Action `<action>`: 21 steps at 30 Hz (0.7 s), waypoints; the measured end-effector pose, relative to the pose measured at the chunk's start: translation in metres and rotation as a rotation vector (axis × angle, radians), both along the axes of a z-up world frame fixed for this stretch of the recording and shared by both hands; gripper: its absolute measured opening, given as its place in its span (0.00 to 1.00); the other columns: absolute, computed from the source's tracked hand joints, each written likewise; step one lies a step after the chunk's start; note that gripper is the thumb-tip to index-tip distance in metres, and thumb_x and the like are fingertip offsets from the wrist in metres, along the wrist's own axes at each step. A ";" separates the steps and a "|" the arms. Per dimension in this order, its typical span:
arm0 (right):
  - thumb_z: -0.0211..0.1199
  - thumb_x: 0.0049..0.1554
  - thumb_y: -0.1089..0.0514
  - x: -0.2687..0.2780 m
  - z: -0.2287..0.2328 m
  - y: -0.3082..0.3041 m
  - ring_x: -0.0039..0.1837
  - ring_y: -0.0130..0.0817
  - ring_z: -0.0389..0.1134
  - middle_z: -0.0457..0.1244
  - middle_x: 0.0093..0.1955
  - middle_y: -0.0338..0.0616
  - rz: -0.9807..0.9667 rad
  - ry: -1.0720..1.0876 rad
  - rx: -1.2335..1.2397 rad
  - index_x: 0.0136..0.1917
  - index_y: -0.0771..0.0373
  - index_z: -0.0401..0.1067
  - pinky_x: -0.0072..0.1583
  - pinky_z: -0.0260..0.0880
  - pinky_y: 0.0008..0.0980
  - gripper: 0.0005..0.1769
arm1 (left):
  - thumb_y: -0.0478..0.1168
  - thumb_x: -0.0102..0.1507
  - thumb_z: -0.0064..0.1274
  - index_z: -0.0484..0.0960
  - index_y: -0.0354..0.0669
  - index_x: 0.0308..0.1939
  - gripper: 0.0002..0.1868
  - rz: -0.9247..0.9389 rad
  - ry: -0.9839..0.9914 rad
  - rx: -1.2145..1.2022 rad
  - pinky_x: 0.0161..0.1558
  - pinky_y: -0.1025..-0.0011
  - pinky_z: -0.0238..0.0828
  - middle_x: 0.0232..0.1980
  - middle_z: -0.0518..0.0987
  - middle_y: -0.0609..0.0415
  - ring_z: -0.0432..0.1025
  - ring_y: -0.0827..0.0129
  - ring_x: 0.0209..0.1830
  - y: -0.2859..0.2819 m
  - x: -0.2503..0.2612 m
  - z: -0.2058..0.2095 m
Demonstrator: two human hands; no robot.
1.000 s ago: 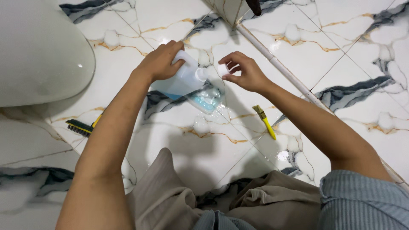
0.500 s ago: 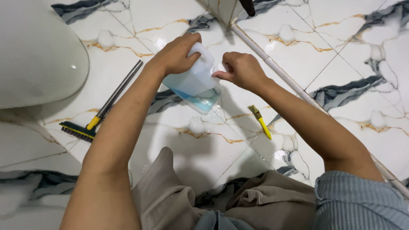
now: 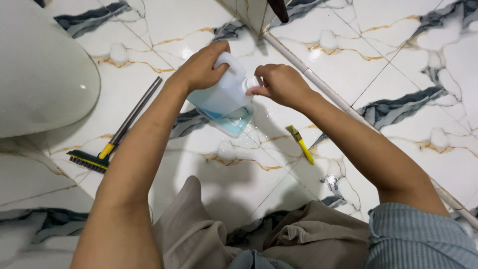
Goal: The person scrubs the grout lines of a marble-patterned tiled floor using a small brush and a cleaning solution. They pour liquid from a large bottle into a small container and repeatedly apply it to the floor while scrubbing.
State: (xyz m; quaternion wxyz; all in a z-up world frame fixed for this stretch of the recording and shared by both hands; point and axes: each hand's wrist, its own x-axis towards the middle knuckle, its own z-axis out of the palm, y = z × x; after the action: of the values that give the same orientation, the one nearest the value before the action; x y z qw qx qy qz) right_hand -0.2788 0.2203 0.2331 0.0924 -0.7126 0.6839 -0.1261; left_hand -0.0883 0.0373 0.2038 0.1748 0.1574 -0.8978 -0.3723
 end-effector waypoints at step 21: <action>0.68 0.53 0.51 -0.034 0.034 0.013 0.44 0.41 0.72 0.68 0.41 0.43 0.174 -0.254 -0.015 0.56 0.64 0.70 0.47 0.71 0.40 0.22 | 0.38 0.64 0.51 0.72 0.39 0.50 0.12 -0.011 0.039 -0.022 0.52 0.55 0.68 0.50 0.79 0.40 0.73 0.45 0.52 0.007 -0.022 0.007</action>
State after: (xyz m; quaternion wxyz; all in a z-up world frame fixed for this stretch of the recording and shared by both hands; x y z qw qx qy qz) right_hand -0.3124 0.2337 0.2672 0.1836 -0.7481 0.6015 -0.2118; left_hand -0.1108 0.0441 0.2109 0.1919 0.1433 -0.8992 -0.3661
